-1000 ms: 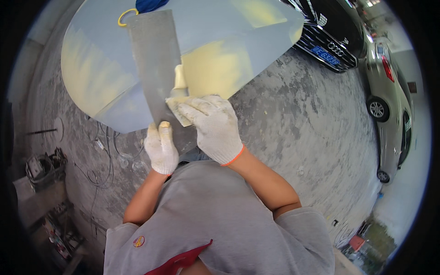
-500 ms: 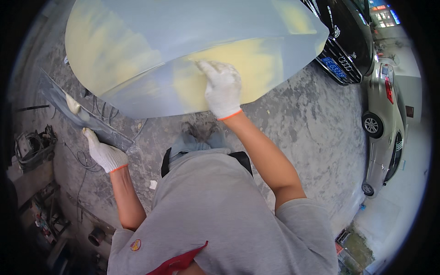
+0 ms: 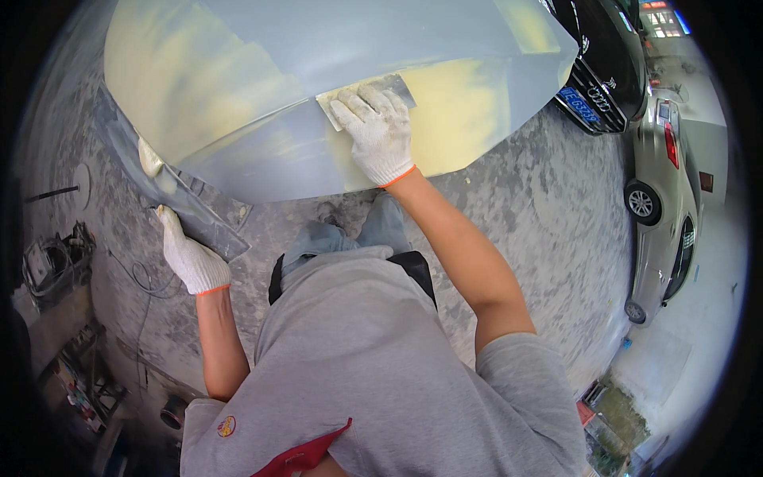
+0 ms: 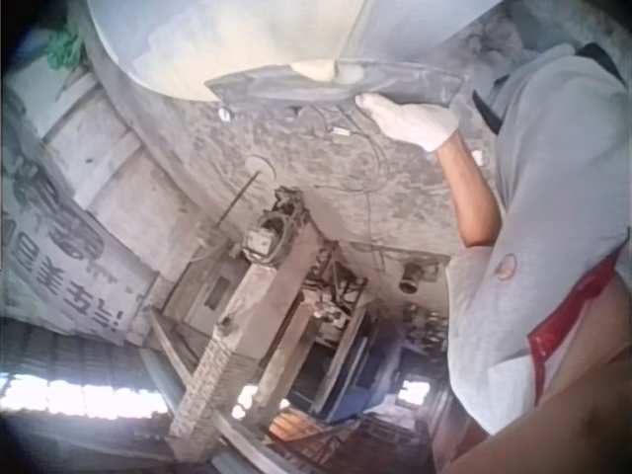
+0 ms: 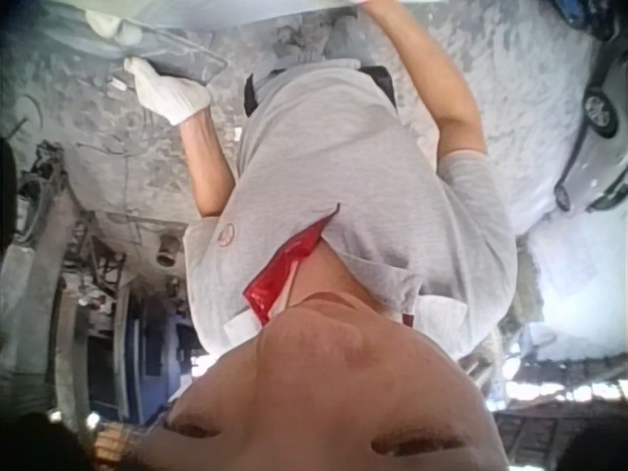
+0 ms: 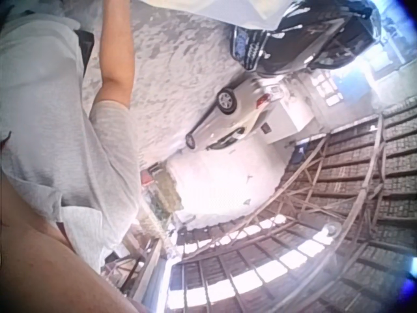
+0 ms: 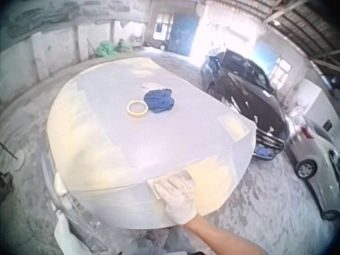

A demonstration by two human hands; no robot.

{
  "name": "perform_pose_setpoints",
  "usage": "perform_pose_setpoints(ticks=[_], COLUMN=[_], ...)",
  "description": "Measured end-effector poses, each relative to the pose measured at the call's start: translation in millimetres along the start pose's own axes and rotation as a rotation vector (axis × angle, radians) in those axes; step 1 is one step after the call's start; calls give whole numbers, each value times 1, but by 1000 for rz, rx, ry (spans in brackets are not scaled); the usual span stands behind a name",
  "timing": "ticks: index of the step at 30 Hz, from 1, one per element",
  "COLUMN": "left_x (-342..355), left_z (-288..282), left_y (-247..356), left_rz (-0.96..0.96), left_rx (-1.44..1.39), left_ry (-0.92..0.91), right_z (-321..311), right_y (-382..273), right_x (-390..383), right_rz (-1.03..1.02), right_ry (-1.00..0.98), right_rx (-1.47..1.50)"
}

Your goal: The person applies a yellowish body filler to a large curved car panel using a small hand scraper and a larger metal spreader. They repeatedly scoop filler from the spreader and smooth it across the surface in overlapping strokes.

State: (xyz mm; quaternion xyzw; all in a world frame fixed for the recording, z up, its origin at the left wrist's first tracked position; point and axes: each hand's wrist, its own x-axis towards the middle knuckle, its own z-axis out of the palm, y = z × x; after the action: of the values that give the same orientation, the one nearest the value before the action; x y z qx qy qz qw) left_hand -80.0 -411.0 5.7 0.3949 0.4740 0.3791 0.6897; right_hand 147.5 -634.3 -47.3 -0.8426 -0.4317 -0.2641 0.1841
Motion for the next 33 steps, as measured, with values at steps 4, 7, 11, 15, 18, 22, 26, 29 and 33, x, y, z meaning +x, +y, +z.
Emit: perform_pose_setpoints(ticks=[4, 7, 11, 15, 18, 22, 26, 29, 33], left_x=[5, 3, -3, -1, 0, -3, 2, 9, 21], left_z=[7, 6, 2, 6, 15, 30, 51, 62, 81], left_y=[-2, 0, 1, -4, -6, -8, -16, -22, -36], left_rz=[-14, -61, -59, -66, -79, -118, -161, -190, -185], left_rx=[4, -23, -9, 5, 20, 14, -21, -13, 43], left_ry=[-41, -73, -57, -71, -73, -106, -133, -190, -174], right_z=[-3, -8, -7, -1, -5, -16, -19, -17, -10], right_y=[-2, -8, -12, -8, -6, -8, -11, -11, -10], right_x=[2, 1, 1, 2, 1, -3, -4, -8, -17], right_rz=[33, 53, 23, 32, 54, 72, 86, 90, 94], right_ry=[-66, -85, 38, 19, -53, -109, -158, -194, -220], right_rx=[4, 11, -15, 19, 49, 88, 113, 140, 144])
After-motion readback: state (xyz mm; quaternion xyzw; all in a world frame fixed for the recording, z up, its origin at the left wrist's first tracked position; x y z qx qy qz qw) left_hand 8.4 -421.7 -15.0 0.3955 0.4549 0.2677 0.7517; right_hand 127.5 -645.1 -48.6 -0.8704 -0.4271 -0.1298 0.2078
